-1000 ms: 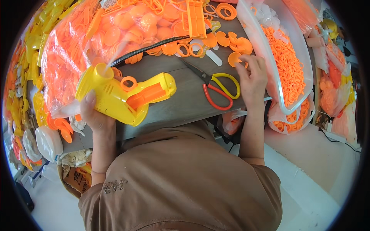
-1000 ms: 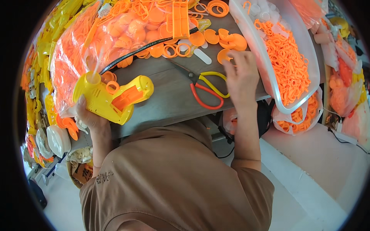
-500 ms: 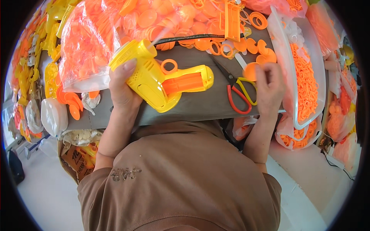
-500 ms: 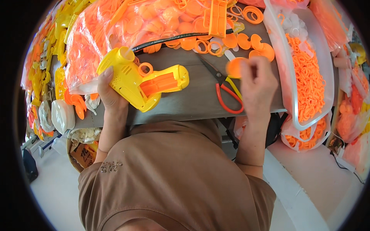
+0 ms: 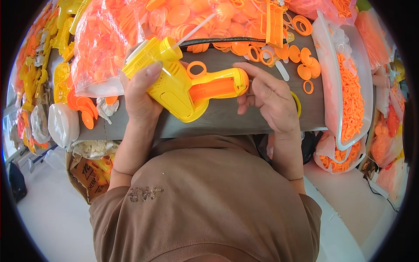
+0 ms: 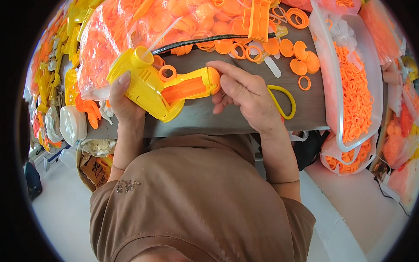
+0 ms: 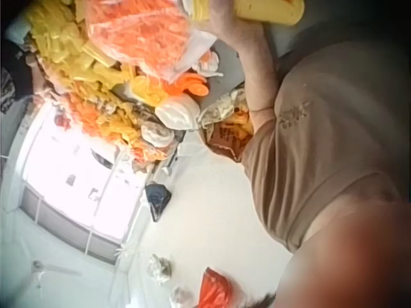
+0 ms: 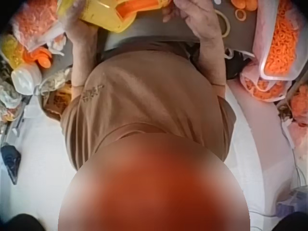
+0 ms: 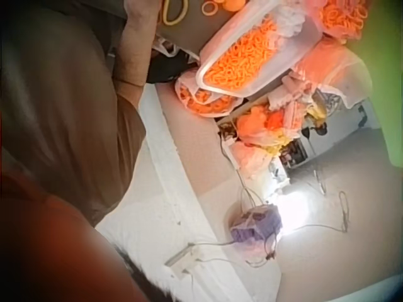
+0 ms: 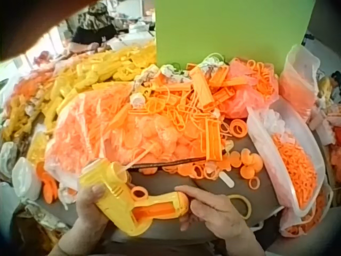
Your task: Assembling a yellow plastic bubble gun by fitting internal components and joining housing parts.
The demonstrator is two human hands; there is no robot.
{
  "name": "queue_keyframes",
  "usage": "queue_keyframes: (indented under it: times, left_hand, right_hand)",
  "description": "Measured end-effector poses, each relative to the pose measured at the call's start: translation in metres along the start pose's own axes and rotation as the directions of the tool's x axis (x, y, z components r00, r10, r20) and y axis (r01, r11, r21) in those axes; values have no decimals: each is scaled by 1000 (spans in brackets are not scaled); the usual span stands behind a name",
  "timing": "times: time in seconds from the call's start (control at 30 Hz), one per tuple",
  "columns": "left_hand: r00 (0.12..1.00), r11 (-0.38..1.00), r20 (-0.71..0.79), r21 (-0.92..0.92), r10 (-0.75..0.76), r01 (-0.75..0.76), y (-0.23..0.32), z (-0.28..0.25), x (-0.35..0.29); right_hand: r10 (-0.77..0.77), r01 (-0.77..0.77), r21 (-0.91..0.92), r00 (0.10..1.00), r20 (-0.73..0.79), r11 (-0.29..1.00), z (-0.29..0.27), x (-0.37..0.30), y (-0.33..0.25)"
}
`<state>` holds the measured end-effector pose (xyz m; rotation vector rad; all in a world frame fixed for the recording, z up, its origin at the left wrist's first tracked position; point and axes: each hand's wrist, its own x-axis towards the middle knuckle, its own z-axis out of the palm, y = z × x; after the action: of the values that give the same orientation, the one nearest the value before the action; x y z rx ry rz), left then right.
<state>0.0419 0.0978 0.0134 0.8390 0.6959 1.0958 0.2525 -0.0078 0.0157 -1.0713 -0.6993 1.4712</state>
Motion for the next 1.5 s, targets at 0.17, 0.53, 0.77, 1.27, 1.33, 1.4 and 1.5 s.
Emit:
queue_keyframes:
  times: [0.17,0.53,0.77,1.27,1.33,1.4,1.5]
  left_hand:
    - [999,999,15,-38,-28,29,2,2,0]
    - [985,987,106,-69,-139,147,1,-8,-14]
    - [972,967,132,-141,-194,212,-7,-6,-22]
    - [983,993,137,30,-121,118,-7,-11,-12]
    - [978,990,154,-3,-141,143,-9,-4,-13]
    - [973,988,177,-20,-146,152,-13,1,-15]
    - [966,979,185,-58,-180,194,-12,10,-15]
  right_hand:
    - [-104,122,-176,989,107,977,-7,-2,1]
    - [-43,67,-169,989,141,983,-3,-18,1]
    - [-187,304,-539,947,261,786,-2,-36,-7]
    - [-623,-311,-938,706,-337,154,-119,-47,6]
    - [-628,-317,-946,724,-286,66,-128,-49,10]
    - [-636,-248,-969,748,-189,-4,-130,-49,11]
    - [-677,-134,-974,701,-224,183,-120,-59,3]
